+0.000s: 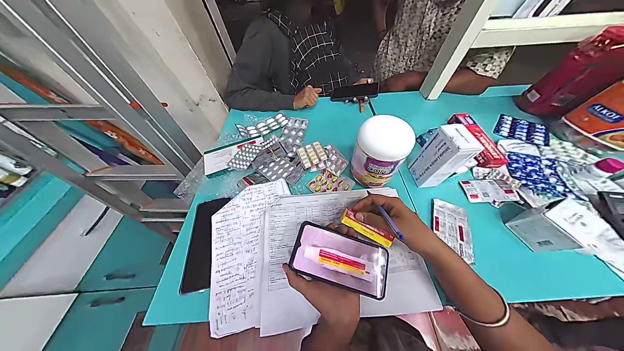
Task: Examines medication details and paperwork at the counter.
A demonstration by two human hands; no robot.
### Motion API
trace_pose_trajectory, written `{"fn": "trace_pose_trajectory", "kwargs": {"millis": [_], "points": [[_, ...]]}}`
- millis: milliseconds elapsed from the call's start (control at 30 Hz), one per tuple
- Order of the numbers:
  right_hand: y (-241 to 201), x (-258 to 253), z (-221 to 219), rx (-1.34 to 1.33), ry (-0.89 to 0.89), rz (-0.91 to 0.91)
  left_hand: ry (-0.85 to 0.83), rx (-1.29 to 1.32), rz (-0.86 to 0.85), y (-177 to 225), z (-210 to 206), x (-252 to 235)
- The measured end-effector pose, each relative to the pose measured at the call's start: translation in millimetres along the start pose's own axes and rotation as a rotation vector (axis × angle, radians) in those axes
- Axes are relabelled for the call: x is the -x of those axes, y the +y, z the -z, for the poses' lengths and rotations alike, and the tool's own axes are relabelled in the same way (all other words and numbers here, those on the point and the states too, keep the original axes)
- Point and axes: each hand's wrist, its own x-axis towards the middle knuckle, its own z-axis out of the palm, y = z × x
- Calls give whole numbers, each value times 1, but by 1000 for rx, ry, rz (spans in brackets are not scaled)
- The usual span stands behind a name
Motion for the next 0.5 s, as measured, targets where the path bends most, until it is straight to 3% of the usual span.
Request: {"fn": "trace_pose_trajectory", "kwargs": {"millis": [500], "points": [[1, 2, 1, -78, -8, -59, 30, -29, -3, -2, 3, 1]]}}
